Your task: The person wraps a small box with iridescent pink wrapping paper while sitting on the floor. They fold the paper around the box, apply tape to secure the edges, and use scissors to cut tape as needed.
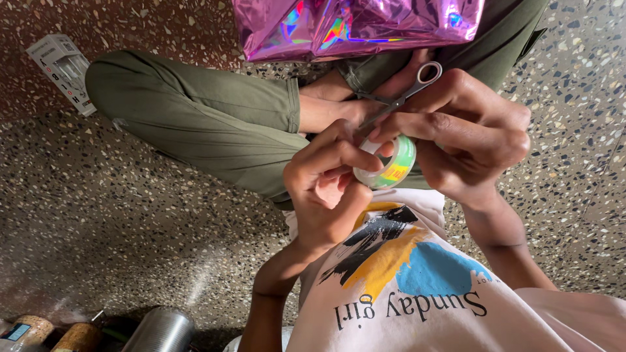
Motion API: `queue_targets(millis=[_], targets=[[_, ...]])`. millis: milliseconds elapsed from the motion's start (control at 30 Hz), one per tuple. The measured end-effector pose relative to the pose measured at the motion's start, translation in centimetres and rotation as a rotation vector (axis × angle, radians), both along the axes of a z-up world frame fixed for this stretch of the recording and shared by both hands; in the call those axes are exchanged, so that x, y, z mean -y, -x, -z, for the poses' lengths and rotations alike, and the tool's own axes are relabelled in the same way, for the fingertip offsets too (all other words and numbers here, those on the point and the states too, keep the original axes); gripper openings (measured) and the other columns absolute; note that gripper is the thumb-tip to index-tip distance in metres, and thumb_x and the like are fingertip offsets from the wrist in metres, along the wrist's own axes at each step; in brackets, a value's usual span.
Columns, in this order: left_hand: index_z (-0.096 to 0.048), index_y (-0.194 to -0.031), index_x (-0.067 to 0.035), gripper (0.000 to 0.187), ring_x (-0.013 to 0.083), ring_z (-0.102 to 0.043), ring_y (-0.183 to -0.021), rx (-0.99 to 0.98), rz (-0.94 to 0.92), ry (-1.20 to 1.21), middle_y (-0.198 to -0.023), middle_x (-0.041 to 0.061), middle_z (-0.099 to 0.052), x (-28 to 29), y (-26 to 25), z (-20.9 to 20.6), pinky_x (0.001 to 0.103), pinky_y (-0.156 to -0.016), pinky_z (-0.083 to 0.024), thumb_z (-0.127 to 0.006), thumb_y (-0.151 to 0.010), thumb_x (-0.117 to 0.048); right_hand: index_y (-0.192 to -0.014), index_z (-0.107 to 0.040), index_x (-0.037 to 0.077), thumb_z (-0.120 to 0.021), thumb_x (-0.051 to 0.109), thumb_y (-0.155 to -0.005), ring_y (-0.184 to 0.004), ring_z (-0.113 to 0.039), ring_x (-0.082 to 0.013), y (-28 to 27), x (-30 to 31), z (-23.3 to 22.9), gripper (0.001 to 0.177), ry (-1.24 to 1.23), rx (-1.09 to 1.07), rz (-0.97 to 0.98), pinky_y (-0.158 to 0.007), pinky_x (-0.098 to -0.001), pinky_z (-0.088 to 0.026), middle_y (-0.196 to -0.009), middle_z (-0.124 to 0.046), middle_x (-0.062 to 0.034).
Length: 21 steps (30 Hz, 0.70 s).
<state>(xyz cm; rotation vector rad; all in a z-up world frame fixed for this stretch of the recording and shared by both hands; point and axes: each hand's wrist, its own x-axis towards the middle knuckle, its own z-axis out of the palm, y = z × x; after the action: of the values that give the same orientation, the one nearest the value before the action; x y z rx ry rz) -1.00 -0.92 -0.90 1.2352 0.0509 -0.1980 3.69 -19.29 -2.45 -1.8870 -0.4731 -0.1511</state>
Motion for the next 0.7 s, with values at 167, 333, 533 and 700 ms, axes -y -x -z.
queue_targets(millis=[167, 333, 533, 700], targets=[[-0.068, -0.108, 0.005, 0.019, 0.0025, -0.044, -0.072, 0.024, 0.086, -0.030, -0.092, 0.000, -0.048, -0.9, -0.4, -0.9, 0.019, -0.063, -0.034, -0.062, -0.089, 0.005, -0.097, -0.077, -0.003, -0.063, -0.011, -0.066, -0.076, -0.064, -0.0198, -1.2, -0.3, -0.1, 0.035, -0.119, -0.146, -0.005, -0.070, -0.0292, -0.050, -0.087, -0.067, -0.0136], [-0.072, -0.123, -0.001, 0.030, 0.0044, -0.048, -0.065, 0.095, 0.271, -0.272, -0.087, -0.001, -0.053, -1.4, -1.1, -1.6, 0.020, -0.059, -0.041, -0.077, -0.094, -0.006, -0.107, -0.075, 0.000, -0.050, 0.001, -0.057, -0.098, -0.065, -0.0210, -3.0, 0.4, -1.2, 0.055, -0.461, -0.474, -0.251, -0.097, -0.0311, -0.055, -0.098, -0.070, -0.0123], [-0.071, -0.115, -0.012, 0.026, 0.0122, -0.065, -0.086, 0.379, 0.090, -0.506, -0.105, 0.007, -0.060, -1.3, -1.8, -2.5, 0.024, -0.073, -0.058, -0.083, -0.093, -0.009, -0.123, -0.072, -0.004, -0.055, -0.008, -0.066, -0.096, -0.072, -0.0280, -3.0, 2.9, -1.7, 0.060, -0.047, -0.540, -0.486, -0.086, -0.0370, -0.056, -0.104, -0.068, -0.0187], [-0.067, -0.114, -0.007, 0.029, 0.0174, -0.069, -0.087, 0.447, 0.178, -0.537, -0.119, 0.016, -0.067, -1.0, -3.0, -2.7, 0.024, -0.072, -0.062, -0.082, -0.089, -0.004, -0.105, -0.062, -0.011, -0.059, -0.007, -0.066, -0.106, -0.067, -0.0409, -3.2, 3.5, 0.1, 0.039, -0.135, -0.258, -0.596, -0.096, -0.0469, -0.054, -0.111, -0.065, -0.0249]])
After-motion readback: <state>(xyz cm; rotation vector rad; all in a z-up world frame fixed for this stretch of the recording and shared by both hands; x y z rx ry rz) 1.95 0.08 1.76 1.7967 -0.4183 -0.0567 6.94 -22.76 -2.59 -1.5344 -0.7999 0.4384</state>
